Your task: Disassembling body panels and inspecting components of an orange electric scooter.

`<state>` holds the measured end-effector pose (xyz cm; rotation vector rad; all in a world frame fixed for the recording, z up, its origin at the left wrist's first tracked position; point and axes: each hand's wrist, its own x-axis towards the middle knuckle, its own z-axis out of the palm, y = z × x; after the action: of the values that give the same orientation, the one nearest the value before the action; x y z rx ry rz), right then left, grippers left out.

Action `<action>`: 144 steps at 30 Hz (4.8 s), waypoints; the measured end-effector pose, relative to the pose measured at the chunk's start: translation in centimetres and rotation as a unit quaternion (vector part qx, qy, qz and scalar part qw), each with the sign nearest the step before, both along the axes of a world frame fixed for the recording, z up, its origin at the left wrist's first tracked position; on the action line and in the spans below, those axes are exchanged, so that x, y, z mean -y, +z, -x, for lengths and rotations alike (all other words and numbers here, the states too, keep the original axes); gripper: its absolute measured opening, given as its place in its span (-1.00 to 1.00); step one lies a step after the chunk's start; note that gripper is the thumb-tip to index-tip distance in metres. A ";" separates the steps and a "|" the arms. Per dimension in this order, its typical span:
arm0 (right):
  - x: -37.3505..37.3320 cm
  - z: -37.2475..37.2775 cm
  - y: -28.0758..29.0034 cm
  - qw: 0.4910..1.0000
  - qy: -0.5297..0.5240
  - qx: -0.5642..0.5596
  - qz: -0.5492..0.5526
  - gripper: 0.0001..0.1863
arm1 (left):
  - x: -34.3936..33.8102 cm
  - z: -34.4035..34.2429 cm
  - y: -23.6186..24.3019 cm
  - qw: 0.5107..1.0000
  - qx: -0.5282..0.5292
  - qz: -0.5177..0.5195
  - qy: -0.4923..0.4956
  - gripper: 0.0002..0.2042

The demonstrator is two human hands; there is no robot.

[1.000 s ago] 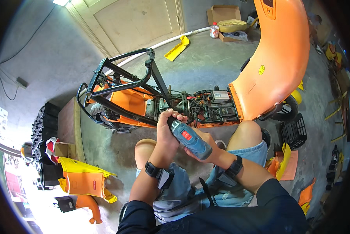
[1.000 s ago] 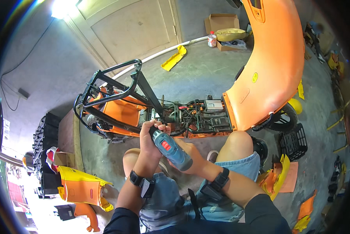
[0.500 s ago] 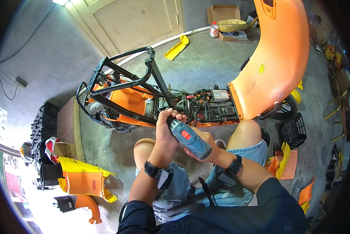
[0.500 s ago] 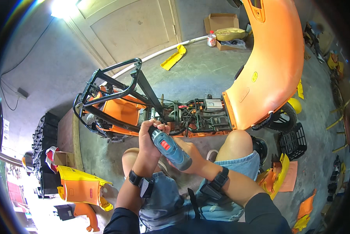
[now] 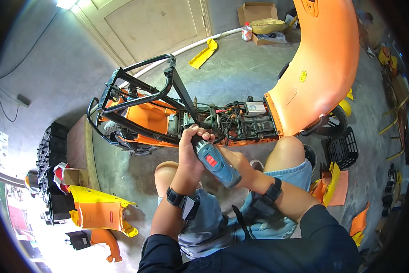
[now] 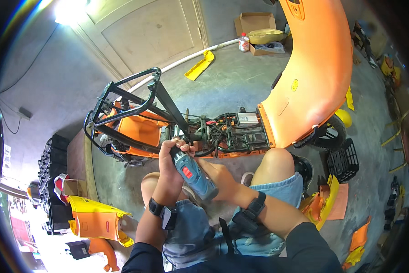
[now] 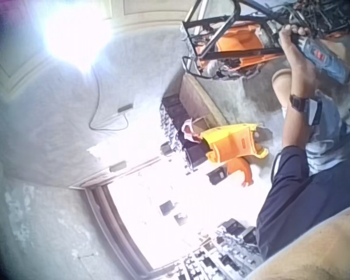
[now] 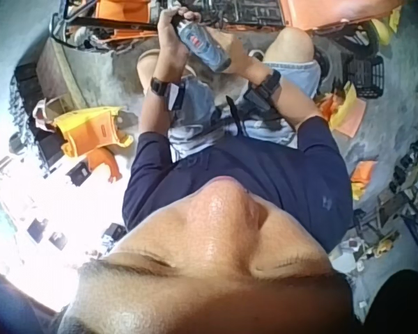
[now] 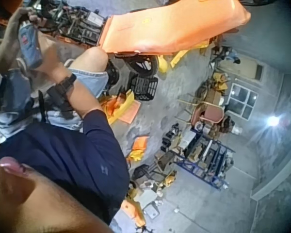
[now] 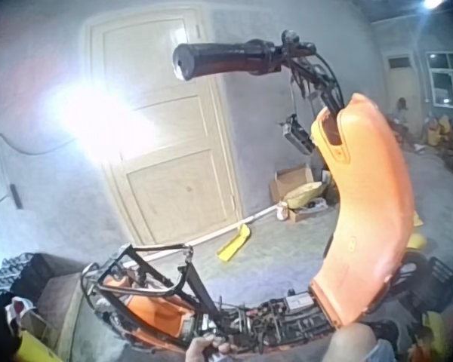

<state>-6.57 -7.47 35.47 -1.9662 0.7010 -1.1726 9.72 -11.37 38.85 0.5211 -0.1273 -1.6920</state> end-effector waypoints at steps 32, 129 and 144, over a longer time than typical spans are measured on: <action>1.2 1.5 1.3 0.973 -0.159 -0.161 0.041 -0.30 | 0.9 1.0 -1.7 0.978 0.177 -0.085 -0.071 -0.52; 26.6 -28.2 35.2 0.494 -0.258 0.086 -0.826 -0.60 | -44.3 -30.4 29.3 0.713 0.469 -0.520 0.029 -0.67; 26.7 -20.3 27.1 0.539 -0.403 0.190 -0.714 -0.75 | -36.3 -50.9 25.7 0.864 0.433 -0.232 -0.112 -0.64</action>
<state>13.76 -34.14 62.57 0.1037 1.6425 -0.7932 60.65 24.91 64.52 1.6743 -0.4462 -1.5885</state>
